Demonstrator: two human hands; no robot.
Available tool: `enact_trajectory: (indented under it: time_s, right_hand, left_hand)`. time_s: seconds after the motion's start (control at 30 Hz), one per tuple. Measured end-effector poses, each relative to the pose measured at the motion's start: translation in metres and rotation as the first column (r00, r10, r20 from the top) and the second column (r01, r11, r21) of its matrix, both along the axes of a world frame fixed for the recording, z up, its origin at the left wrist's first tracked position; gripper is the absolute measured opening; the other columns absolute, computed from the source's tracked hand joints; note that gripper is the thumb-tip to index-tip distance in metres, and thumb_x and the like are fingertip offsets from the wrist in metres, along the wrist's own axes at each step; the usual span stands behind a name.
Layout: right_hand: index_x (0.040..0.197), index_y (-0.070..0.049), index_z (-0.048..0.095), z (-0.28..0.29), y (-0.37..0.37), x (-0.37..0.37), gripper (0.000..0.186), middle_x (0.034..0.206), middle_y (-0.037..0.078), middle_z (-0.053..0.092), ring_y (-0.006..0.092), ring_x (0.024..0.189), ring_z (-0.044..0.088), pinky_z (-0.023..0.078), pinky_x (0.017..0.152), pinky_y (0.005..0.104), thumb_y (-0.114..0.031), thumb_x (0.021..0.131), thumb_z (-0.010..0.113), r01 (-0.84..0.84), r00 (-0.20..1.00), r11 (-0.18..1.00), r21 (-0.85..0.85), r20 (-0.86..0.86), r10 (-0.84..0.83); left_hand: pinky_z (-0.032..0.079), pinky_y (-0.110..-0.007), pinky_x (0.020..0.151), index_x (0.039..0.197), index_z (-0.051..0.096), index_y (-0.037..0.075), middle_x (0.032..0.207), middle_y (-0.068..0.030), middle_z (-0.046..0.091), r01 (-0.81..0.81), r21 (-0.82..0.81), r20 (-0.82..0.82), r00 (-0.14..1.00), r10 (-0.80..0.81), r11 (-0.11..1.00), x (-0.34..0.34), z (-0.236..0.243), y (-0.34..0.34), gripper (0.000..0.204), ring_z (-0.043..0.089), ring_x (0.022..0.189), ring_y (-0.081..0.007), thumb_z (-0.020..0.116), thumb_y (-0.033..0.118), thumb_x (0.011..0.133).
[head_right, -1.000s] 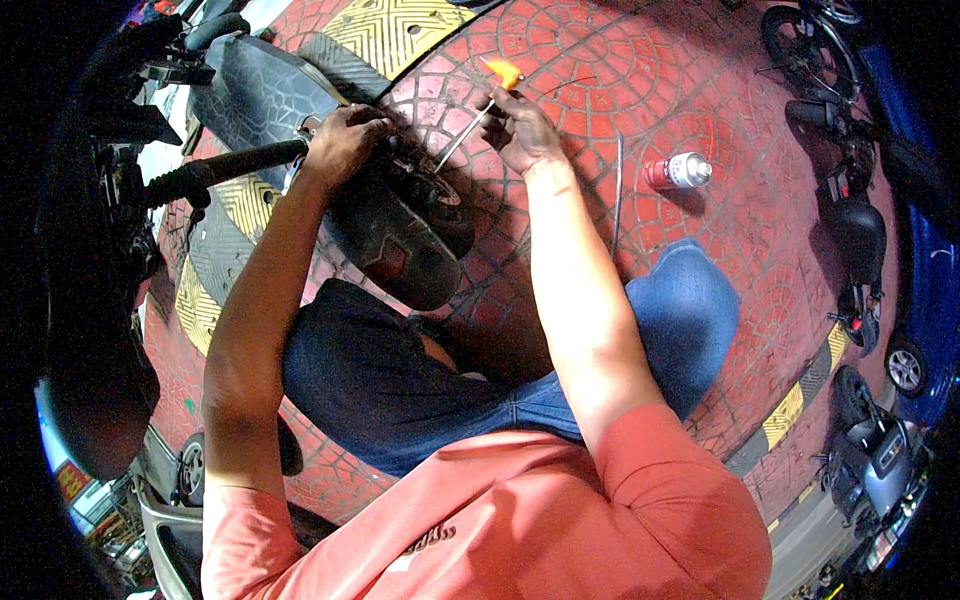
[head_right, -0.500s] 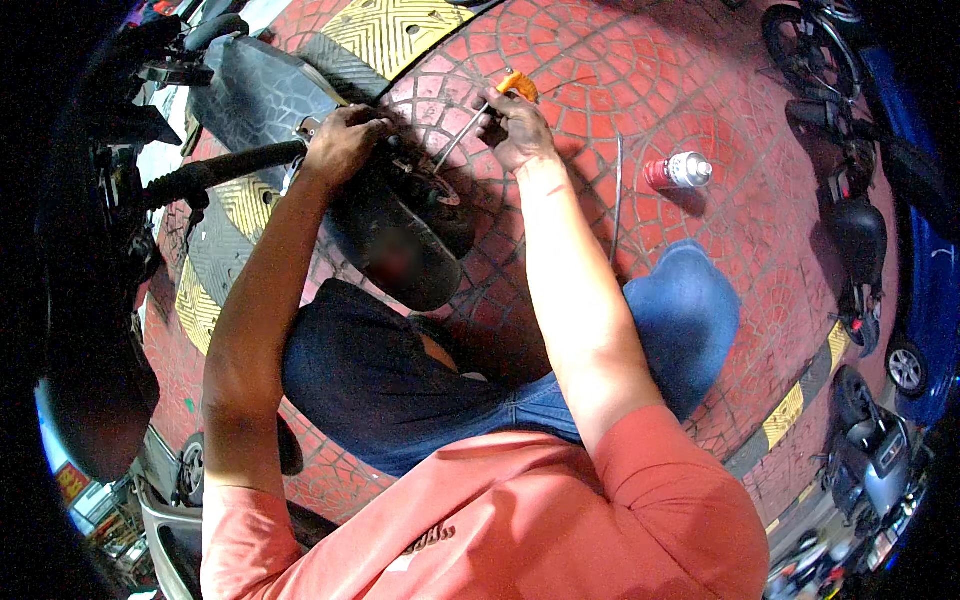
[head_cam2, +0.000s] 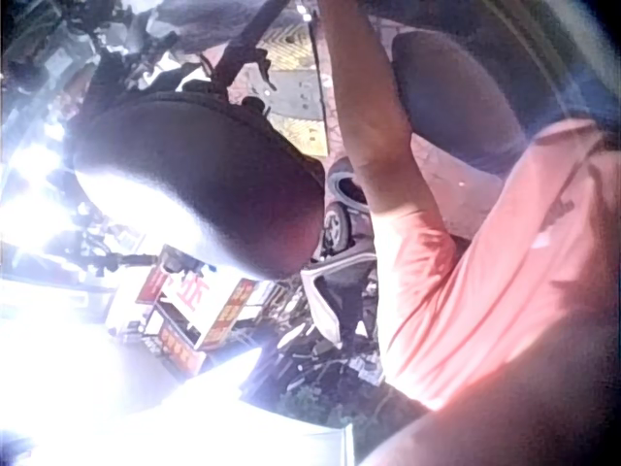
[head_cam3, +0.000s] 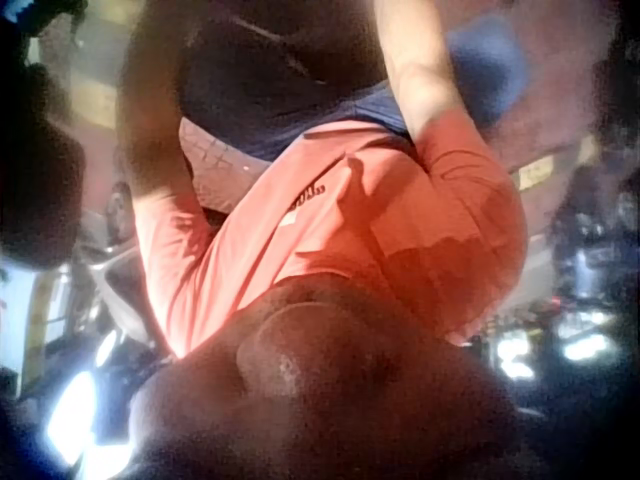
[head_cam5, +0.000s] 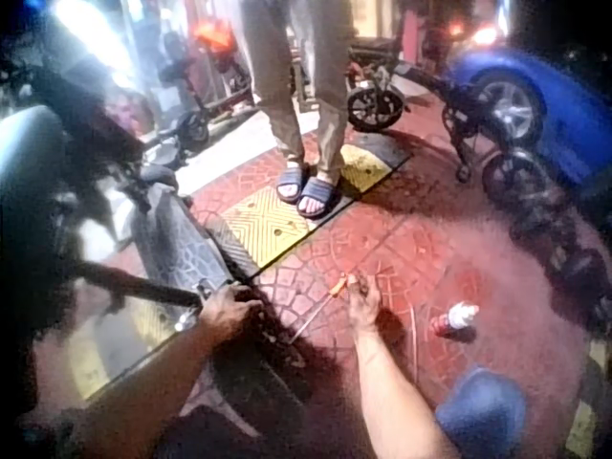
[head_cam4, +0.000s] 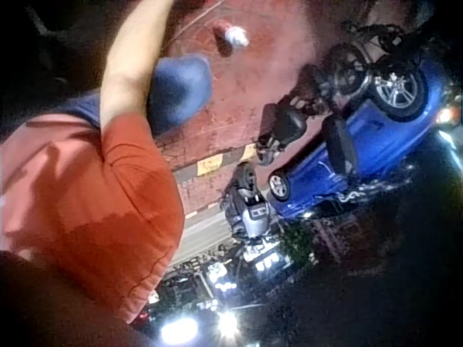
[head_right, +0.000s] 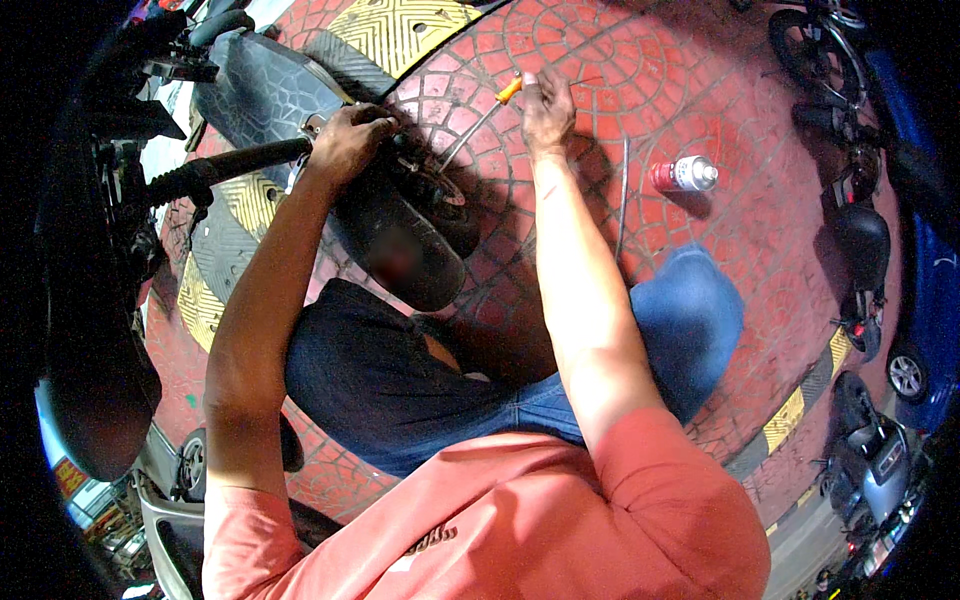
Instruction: The person sits on the floor and sprays lubricant onto the scooter's brake assembly. They then use a screwdriver to adjust components near the front wheel and handlebar. The person tests the brake lever and later walks to a workbench to place the tools down.
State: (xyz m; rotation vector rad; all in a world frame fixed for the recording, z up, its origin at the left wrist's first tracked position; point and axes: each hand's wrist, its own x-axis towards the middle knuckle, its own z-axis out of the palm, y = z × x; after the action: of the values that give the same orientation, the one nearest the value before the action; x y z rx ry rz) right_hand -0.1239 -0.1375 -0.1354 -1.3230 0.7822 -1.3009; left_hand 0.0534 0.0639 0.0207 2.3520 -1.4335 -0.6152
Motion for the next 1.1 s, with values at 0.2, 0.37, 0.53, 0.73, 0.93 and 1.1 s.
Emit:
enact_trajectory:
  time_s: [0.2, 0.37, 0.53, 0.73, 0.93, 1.1]
  right_hand:
    - [0.100, -0.001, 0.060, 0.058, 0.016, 0.005, 0.035, 0.102, 0.021, 0.065, 0.0389, 0.099, 0.062, 0.049, 0.085, 0.0486, -0.035, 0.095, 0.060, -0.182, 0.702, 0.977, -0.111, -0.711, 0.049]
    - [0.097, 0.000, 0.060, 0.082, 0.004, 0.000, 0.043, 0.104, 0.027, 0.067, 0.0462, 0.101, 0.062, 0.048, 0.086, 0.0560, -0.043, 0.097, 0.051, -0.399, 0.381, 0.911, -0.107, -0.923, 0.058]
    - [0.119, -0.003, 0.065, 0.099, -0.003, 0.012, 0.054, 0.115, 0.029, 0.065, 0.0450, 0.112, 0.061, 0.047, 0.099, 0.0533, -0.045, 0.100, 0.038, -0.525, 0.098, 0.851, 0.001, -0.993, 0.062]
    - [0.113, 0.000, 0.070, 0.126, -0.014, 0.044, 0.040, 0.121, 0.025, 0.066, 0.0374, 0.119, 0.061, 0.048, 0.097, 0.0490, -0.025, 0.092, 0.047, -0.615, -0.444, 0.727, 0.305, -0.896, 0.000]
    - [0.101, -0.004, 0.073, 0.130, -0.027, 0.072, 0.028, 0.104, 0.016, 0.072, 0.0284, 0.093, 0.069, 0.054, 0.075, 0.0378, -0.020, 0.084, 0.056, -0.459, -0.672, 0.751, 0.475, -0.739, 0.056]
    - [0.106, -0.008, 0.069, 0.143, -0.036, 0.035, 0.026, 0.094, 0.006, 0.071, 0.0184, 0.073, 0.067, 0.051, 0.054, 0.0306, -0.024, 0.096, 0.051, -0.296, -0.072, 0.590, 0.751, -0.633, 0.771]
  left_hand:
    - [0.054, -0.037, 0.093, 0.110, 0.073, 0.011, 0.115, -0.0128, 0.070, 0.278, 0.030, 0.344, 0.899, -0.271, 0.960, 0.016, -0.005, 0.013, 0.027, 0.069, 0.101, -0.0303, 0.056, 0.021, 0.091]
    - [0.053, -0.038, 0.093, 0.109, 0.073, 0.008, 0.111, -0.0154, 0.071, 0.143, -0.028, 0.127, 0.982, -0.138, 0.989, 0.016, 0.002, 0.005, 0.033, 0.069, 0.101, -0.0308, 0.060, 0.030, 0.089]
    - [0.052, -0.035, 0.083, 0.104, 0.071, -0.002, 0.097, -0.0145, 0.072, -0.151, -0.017, -0.313, 0.940, 0.138, 0.988, 0.016, 0.000, 0.004, 0.040, 0.067, 0.090, -0.0231, 0.065, 0.033, 0.087]
    - [0.050, -0.042, 0.097, 0.107, 0.074, 0.008, 0.111, -0.0185, 0.071, -0.125, 0.097, -0.242, 0.959, 0.145, 0.987, 0.006, 0.010, 0.000, 0.044, 0.066, 0.106, -0.0347, 0.059, 0.041, 0.082]
    - [0.049, -0.043, 0.098, 0.108, 0.073, 0.009, 0.118, -0.0182, 0.068, -0.111, 0.103, -0.217, 0.967, 0.131, 0.988, 0.004, 0.003, -0.003, 0.044, 0.065, 0.110, -0.0352, 0.059, 0.042, 0.083]
    - [0.050, -0.043, 0.097, 0.111, 0.072, 0.011, 0.119, -0.0153, 0.068, -0.020, 0.060, -0.181, 0.983, 0.031, 0.998, 0.010, 0.006, 0.011, 0.038, 0.064, 0.112, -0.0339, 0.059, 0.037, 0.086]
